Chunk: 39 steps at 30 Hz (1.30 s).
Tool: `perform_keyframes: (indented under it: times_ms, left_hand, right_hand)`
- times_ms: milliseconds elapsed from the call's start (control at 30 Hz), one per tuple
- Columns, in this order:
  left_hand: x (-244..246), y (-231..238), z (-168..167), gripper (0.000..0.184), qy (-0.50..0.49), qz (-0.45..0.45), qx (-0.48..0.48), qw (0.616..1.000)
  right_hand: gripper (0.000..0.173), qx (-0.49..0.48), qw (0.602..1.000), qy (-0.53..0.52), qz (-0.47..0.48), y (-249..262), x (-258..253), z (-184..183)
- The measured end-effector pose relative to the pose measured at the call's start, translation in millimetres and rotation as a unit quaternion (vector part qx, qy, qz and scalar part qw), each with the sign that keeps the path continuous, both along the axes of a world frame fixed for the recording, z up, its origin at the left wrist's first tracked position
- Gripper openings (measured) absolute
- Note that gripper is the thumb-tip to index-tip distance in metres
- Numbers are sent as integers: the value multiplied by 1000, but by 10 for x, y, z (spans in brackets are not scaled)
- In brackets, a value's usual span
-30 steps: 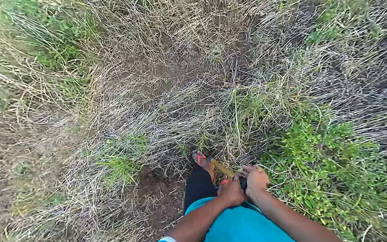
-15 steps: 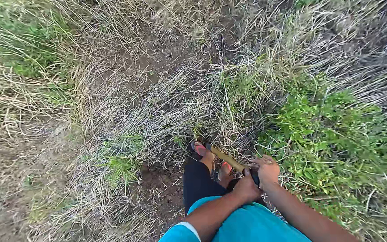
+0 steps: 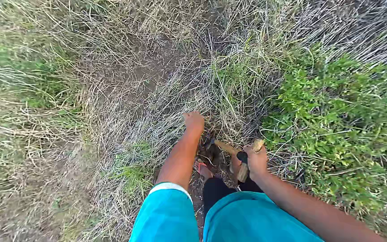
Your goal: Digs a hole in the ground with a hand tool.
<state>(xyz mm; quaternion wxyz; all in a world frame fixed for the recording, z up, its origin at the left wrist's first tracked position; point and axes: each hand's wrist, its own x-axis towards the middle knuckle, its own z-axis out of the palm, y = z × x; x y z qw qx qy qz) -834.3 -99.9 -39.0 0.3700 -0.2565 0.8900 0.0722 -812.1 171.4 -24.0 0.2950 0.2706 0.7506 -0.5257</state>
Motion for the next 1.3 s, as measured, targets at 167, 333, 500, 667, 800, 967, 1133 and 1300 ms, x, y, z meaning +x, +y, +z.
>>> perform_keyframes:
  times_ms: [167,333,500,667,800,967,1133,1300]
  left_hand:
    - [563,-318,-119,28,-193,64,-24,979]
    - [2158,-666,-216,36,-165,143,49,975]
    - [3753,-794,239,40,-185,239,59,951]
    - [4924,-584,1000,41,-236,294,56,925]
    - [5501,-437,1012,44,-258,354,27,898]
    - [5686,-468,562,37,-285,353,21,891]
    - [5686,-712,422,32,-285,350,25,892]
    - [5468,-865,401,33,-289,331,22,898]
  right_hand:
    - [55,47,998,48,-11,-193,-44,-67]
    - [57,113,990,85,23,-175,-84,-127]
    - [57,211,970,91,84,78,-90,-121]
    - [61,243,961,92,92,-38,-53,-49]
    - [61,287,946,96,117,-2,-40,-18]
    - [58,326,931,107,126,1,-12,-41]
    - [61,358,918,95,143,-82,27,72]
    - [61,377,910,70,157,-150,35,70]
